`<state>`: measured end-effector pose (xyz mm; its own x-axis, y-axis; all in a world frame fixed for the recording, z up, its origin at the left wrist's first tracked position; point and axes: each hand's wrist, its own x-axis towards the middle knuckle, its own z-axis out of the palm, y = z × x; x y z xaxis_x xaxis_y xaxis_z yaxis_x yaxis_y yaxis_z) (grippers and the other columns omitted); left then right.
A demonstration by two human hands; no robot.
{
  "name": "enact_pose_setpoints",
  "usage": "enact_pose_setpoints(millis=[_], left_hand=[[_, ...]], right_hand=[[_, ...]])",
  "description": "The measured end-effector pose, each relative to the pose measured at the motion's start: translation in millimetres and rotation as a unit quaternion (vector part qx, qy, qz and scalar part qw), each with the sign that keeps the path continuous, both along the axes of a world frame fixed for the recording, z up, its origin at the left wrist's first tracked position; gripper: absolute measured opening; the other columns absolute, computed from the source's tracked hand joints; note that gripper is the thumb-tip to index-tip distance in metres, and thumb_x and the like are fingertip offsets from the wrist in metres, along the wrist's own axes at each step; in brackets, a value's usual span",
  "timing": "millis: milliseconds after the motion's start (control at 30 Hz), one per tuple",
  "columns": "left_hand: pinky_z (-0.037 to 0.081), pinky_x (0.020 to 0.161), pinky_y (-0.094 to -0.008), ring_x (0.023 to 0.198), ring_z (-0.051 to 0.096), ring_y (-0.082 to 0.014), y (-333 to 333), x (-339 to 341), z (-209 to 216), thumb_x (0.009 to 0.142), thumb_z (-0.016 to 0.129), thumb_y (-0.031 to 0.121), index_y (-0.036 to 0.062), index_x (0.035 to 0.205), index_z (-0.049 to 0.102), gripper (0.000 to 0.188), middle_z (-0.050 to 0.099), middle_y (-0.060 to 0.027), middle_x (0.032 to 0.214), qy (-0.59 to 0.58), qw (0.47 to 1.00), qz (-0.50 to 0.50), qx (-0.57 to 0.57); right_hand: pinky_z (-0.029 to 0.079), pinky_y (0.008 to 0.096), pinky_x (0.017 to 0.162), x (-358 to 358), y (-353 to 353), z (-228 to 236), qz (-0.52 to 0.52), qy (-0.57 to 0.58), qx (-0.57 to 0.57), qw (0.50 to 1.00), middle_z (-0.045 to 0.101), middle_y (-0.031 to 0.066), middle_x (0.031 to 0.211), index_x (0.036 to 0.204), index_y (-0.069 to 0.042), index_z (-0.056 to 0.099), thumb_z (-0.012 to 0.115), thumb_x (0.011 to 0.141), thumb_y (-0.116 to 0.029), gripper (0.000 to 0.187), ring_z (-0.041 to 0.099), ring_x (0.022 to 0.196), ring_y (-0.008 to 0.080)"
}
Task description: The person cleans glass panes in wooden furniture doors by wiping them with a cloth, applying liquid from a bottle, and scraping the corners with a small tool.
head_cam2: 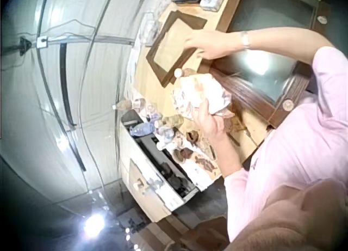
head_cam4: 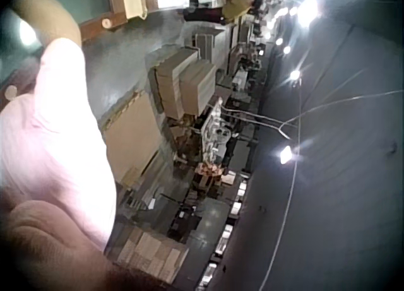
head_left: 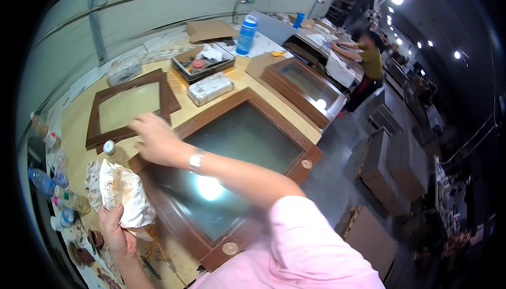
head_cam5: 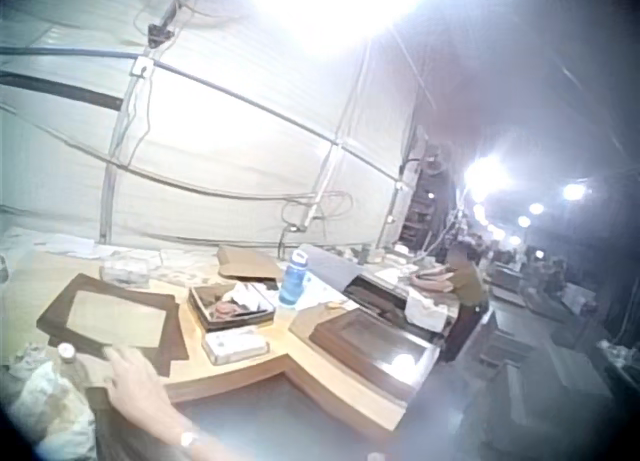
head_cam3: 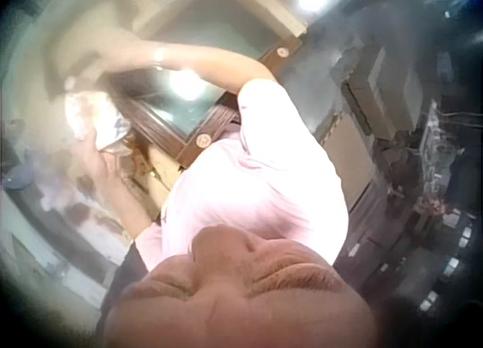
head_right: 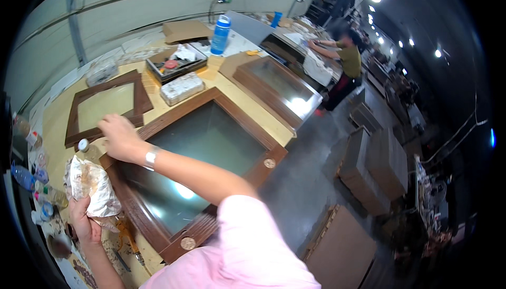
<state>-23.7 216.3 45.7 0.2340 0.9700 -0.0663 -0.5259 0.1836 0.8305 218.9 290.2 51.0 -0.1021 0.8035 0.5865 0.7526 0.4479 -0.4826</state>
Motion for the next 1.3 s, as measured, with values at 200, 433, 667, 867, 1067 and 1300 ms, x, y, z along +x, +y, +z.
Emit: enact_pose_setpoints(millis=[200, 433, 667, 867, 1067, 1300], left_hand=[[0.059, 0.080, -0.0338, 0.086, 0.071, -0.0214, -27, 135, 60, 0.091, 0.056, 0.009, -0.0071, 0.130, 0.052, 0.043, 0.069, -0.0146, 0.105, 0.080, 0.969, -0.230, 0.045], [0.049, 0.096, -0.0322, 0.110, 0.061, -0.0197, -75, 346, 11, 0.091, 0.051, 0.001, 0.0020, 0.144, 0.050, 0.053, 0.063, -0.0172, 0.124, 0.274, 0.745, -0.534, 0.293], [0.026, 0.118, -0.0614, 0.145, 0.041, -0.0311, -55, 420, -35, 0.086, 0.062, 0.005, 0.0070, 0.148, 0.047, 0.063, 0.046, -0.0134, 0.154, 0.404, 0.465, -0.383, 0.688], [0.032, 0.115, -0.0552, 0.144, 0.042, -0.0285, -79, 406, -30, 0.080, 0.060, 0.000, 0.0100, 0.148, 0.048, 0.070, 0.045, -0.0124, 0.156, 0.383, 0.450, -0.424, 0.686], [0.035, 0.114, -0.0528, 0.140, 0.046, -0.0347, -102, 413, -21, 0.081, 0.067, 0.009, 0.0055, 0.145, 0.050, 0.066, 0.050, -0.0182, 0.150, 0.357, 0.458, -0.419, 0.698], [0.026, 0.121, -0.0493, 0.147, 0.030, -0.0439, -76, 451, -32, 0.085, 0.069, 0.014, -0.0010, 0.145, 0.048, 0.066, 0.041, -0.0222, 0.155, 0.426, 0.476, -0.399, 0.658]], right_hand=[[0.055, 0.0406, 0.073, 139, -248, -23, -0.137, -0.008, 0.000, 0.991, 0.067, 0.0129, 0.088, 0.084, -0.003, 0.066, 0.074, 0.076, -0.006, 0.011, 0.066, 0.085, 0.0321], [0.055, 0.0465, 0.094, 143, -333, -67, -0.110, 0.017, 0.018, 0.994, 0.070, 0.0167, 0.117, 0.105, 0.004, 0.070, 0.076, 0.077, -0.013, 0.033, 0.066, 0.110, 0.0370], [0.051, 0.0446, 0.104, 145, -333, -115, -0.110, 0.073, 0.116, 0.985, 0.067, 0.0167, 0.128, 0.115, 0.005, 0.069, 0.067, 0.082, -0.006, 0.036, 0.064, 0.122, 0.0313], [0.050, 0.0445, 0.104, 141, -332, -122, -0.103, 0.082, 0.151, 0.980, 0.067, 0.0189, 0.126, 0.110, 0.006, 0.068, 0.064, 0.083, -0.009, 0.031, 0.064, 0.121, 0.0317], [0.047, 0.0439, 0.106, 132, -322, -135, -0.108, 0.092, 0.173, 0.975, 0.066, 0.0182, 0.130, 0.113, 0.004, 0.068, 0.061, 0.087, -0.011, 0.031, 0.064, 0.122, 0.0299], [0.048, 0.0435, 0.107, 145, -331, -144, -0.155, 0.071, 0.201, 0.965, 0.064, 0.0218, 0.130, 0.110, 0.007, 0.065, 0.058, 0.084, -0.005, 0.030, 0.062, 0.123, 0.0353]])
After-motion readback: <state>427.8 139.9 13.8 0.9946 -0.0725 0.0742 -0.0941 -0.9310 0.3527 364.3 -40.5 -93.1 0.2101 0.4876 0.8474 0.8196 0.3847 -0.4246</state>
